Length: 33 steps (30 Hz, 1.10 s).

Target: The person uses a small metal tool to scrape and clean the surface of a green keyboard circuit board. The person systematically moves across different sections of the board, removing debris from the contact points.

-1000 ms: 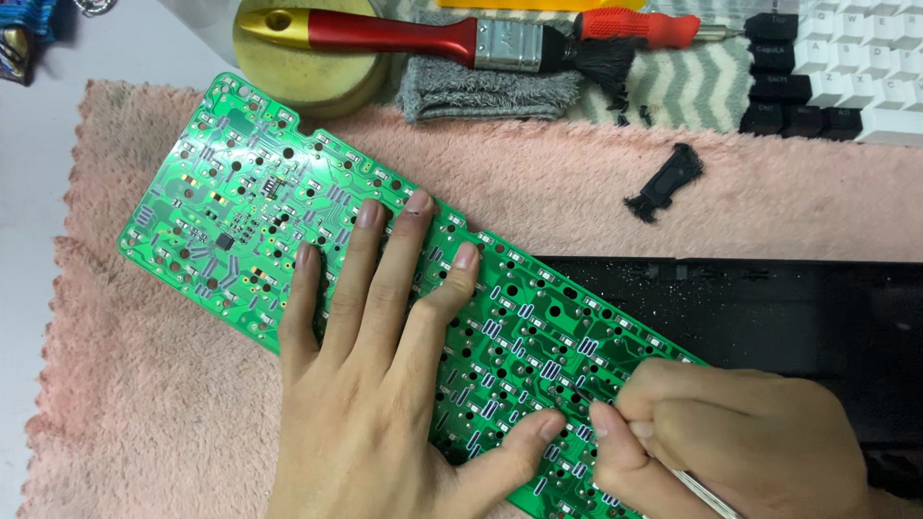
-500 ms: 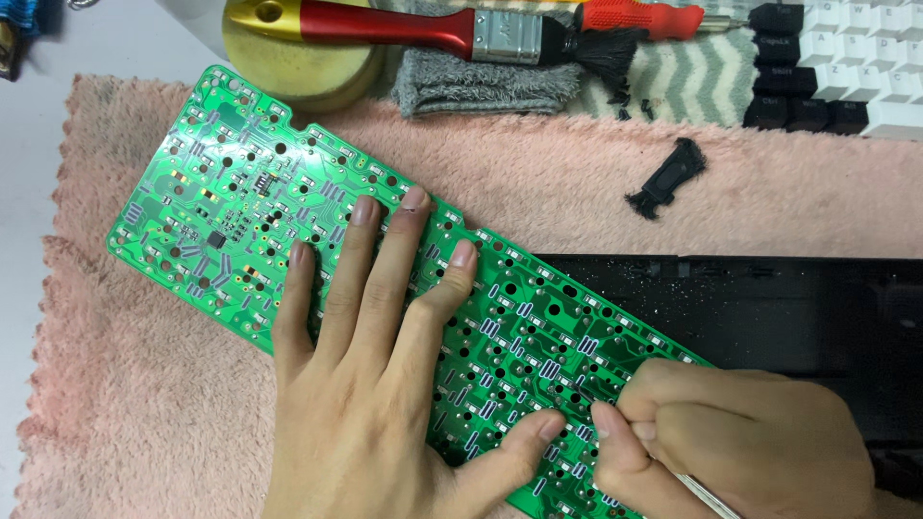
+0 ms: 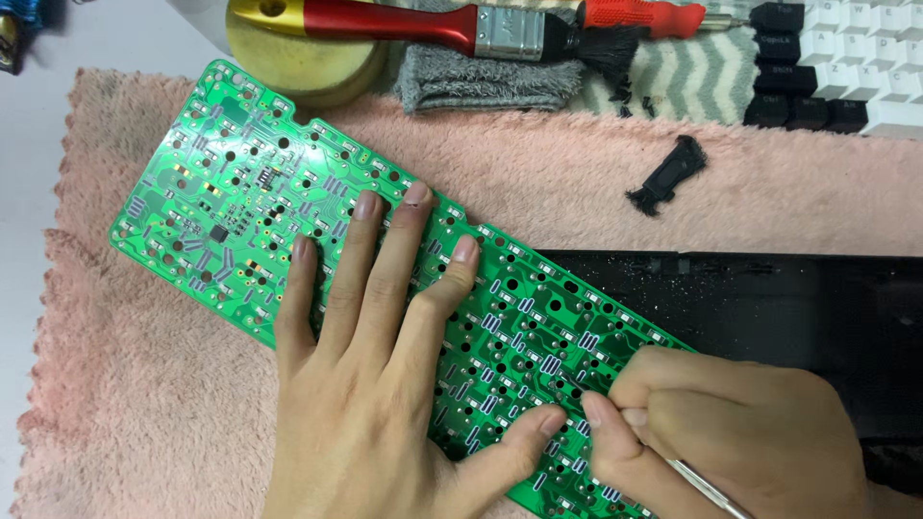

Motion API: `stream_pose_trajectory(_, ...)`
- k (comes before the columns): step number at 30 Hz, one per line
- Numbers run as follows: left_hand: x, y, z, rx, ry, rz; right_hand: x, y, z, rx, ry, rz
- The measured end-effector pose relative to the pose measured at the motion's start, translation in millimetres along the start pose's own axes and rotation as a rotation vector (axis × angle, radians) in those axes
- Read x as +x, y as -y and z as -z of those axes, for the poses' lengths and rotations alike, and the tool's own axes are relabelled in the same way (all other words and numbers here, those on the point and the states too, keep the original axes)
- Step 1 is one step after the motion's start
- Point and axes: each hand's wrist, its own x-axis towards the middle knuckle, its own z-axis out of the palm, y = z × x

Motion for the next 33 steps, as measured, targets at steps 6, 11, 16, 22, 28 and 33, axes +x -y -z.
stream_pose_trajectory(6, 0.2, -1.6, 1.9, 0.001, 0.005, 0.009, 2.2, 4.2, -1.9, 0.026, -0.033, -0.012)
stream_pose_trajectory(11, 0.9, -2.2, 2.8, 0.001, -0.001, 0.011, -9.0, -7.1, -7.8, -0.096, 0.024, -0.048)
stream_pose_trajectory(16, -1.7, -2.9, 4.1, -0.012, 0.000, 0.016, 4.1, 4.1, -0.1, 0.022, -0.004, -0.128)
stream_pose_trajectory(22, -3.9, -0.8, 7.4, -0.046, -0.003, 0.024, 23.6, 7.3, 24.7, 0.610, -0.289, -0.436)
stream_pose_trajectory(28, -4.0, 7.5, 13.9, -0.049, -0.039, -0.042, 55.1, -21.9, 59.8, 0.371, -0.268, -0.333)
stream_pose_trajectory(33, 6.7, 27.7, 34.7, -0.250, 0.182, -0.353, 71.9, -63.5, 65.4, 0.012, -0.190, 0.104)
